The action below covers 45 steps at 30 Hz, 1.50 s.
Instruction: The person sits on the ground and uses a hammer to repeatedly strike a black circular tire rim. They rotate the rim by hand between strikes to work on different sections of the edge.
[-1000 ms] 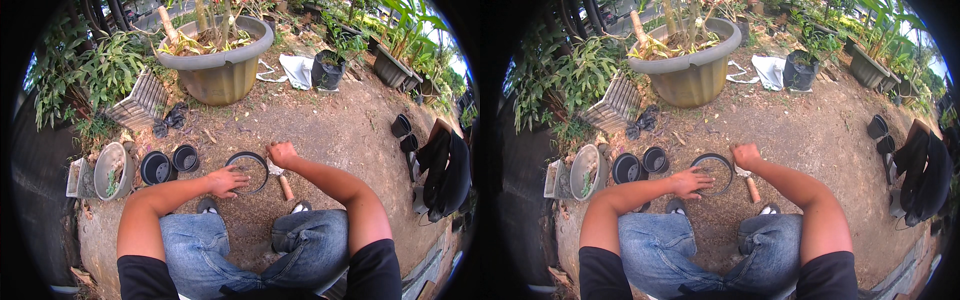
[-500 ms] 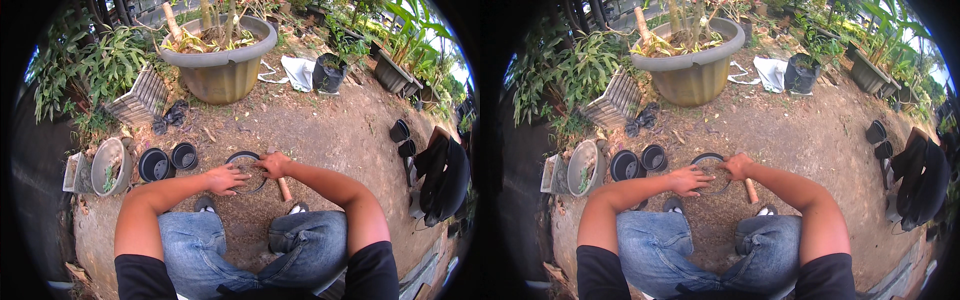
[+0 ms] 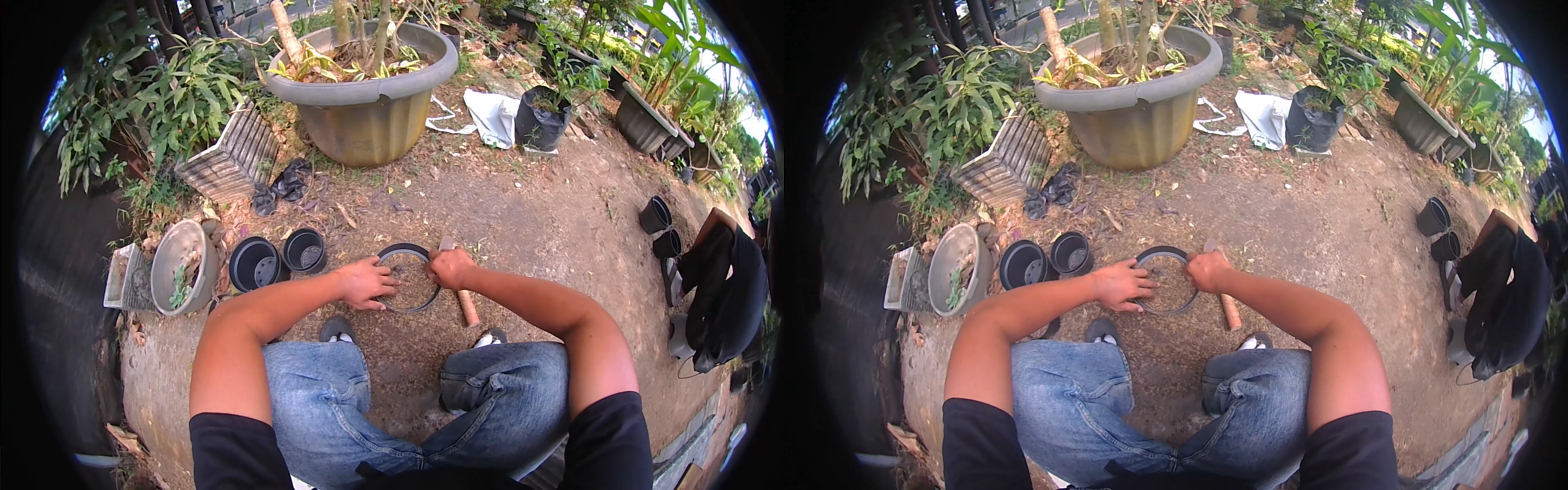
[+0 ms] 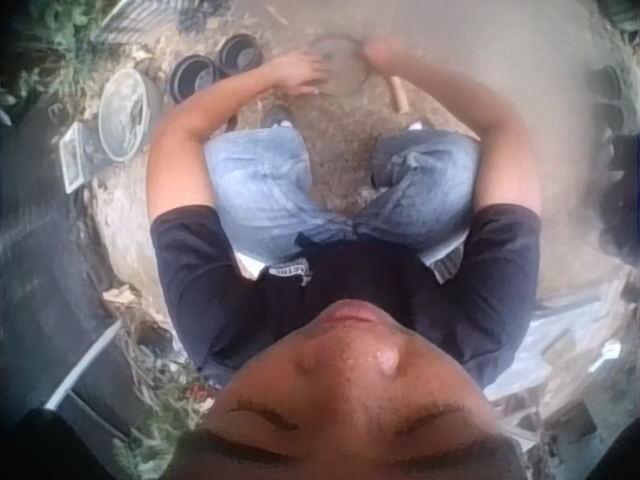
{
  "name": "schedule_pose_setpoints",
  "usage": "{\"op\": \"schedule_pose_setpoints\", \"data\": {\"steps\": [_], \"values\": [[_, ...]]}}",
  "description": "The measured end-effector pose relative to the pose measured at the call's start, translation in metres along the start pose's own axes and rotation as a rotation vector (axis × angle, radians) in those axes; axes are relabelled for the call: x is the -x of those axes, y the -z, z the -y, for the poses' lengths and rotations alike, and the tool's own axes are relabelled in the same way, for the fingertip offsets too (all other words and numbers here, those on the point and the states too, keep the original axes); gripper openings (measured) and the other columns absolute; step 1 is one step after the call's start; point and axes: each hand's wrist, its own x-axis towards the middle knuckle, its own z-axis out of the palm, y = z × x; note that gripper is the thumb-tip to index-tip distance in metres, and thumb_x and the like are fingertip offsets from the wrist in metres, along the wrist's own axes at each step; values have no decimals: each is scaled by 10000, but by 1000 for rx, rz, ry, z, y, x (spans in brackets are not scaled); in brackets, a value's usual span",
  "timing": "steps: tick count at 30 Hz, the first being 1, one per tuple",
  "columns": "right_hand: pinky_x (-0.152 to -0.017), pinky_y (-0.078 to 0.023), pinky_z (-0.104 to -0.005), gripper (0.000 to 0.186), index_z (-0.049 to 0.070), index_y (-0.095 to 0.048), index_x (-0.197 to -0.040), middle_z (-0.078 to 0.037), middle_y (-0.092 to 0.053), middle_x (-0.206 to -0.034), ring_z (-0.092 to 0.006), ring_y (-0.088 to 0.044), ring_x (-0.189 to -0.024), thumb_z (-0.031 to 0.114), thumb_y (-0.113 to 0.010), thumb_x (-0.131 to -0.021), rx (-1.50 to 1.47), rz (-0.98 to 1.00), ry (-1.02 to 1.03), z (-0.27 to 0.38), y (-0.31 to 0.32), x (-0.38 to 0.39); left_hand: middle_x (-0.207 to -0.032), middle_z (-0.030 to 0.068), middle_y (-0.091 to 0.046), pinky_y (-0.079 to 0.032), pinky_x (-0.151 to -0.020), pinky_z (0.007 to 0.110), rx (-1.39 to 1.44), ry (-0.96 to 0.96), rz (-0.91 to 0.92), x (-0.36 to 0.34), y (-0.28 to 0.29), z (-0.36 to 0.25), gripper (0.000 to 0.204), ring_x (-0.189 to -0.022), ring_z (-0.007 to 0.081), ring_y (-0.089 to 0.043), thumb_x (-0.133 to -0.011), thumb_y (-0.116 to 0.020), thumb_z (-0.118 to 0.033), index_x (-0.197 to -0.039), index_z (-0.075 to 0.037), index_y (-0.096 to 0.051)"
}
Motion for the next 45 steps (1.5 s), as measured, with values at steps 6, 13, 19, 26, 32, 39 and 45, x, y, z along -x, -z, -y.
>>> {"op": "schedule_pose_setpoints", "data": {"steps": [6,13,19,26,32,39,45], "values": [[-887,-573,-483,176,198,-734,-1030,-78,-671,-1154,-298,-705,-1091,324,-679,-920,-36,-33,-81,9,18,2,-1491,27,-610,-440,-974,473,21,-41,25,4,14,-3,463,-1222,227,-580,-1013,-585,-508,-1291,-149,-675],[-932,-568,-466,227,206,-741,-1062,-84,-653,-1152,-310,-691,-1119,343,-737,-881,-114,35,-86,4,7,3,-1565,37,-535,-438,-987,475,38,-103,-57,-11,3,-9,478,-1234,238,-581,-1033,-557,-492,-1375,-171,-648],[-938,-564,-474,199,193,-723,-1100,-116,-663,-1175,-344,-685,-1120,275,-680,-924,-194,-89,-119,-14,5,-5,-1504,34,-578,-436,-983,471,28,-82,-34,-13,0,-13,472,-1229,228,-582,-1039,-542,-500,-1363,-175,-651],[-905,-552,-515,161,139,-666,-1026,-119,-669,-1136,-355,-687,-1094,267,-655,-928,-242,-243,-291,-14,7,-3,-1106,11,-703,-427,-942,474,87,-121,-119,-9,-5,-4,367,-1104,233,-590,-1033,-561,-475,-1141,-156,-707],[-879,-553,-511,208,172,-694,-1035,-79,-646,-1141,-305,-689,-1096,300,-721,-874,-67,-60,-10,14,16,4,-938,6,-707,-424,-930,478,72,-142,-122,-7,-2,-1,360,-1047,239,-602,-1037,-554,-467,-1008,-147,-718],[-926,-519,-548,199,190,-711,-1101,-69,-657,-1150,-285,-694,-1088,280,-664,-930,-24,-54,-23,17,6,3,-910,4,-720,-423,-941,476,122,-154,-122,-10,-6,-1,338,-1028,247,-602,-1040,-557,-431,-938,-153,-718],[-969,-481,-565,185,165,-696,-1116,-74,-676,-1153,-297,-692,-1096,265,-615,-984,-110,-162,-183,-3,27,0,-906,-14,-717,-415,-961,469,189,-93,-131,-5,-8,-3,271,-1027,239,-598,-1018,-589,-368,-895,-168,-723]]}}
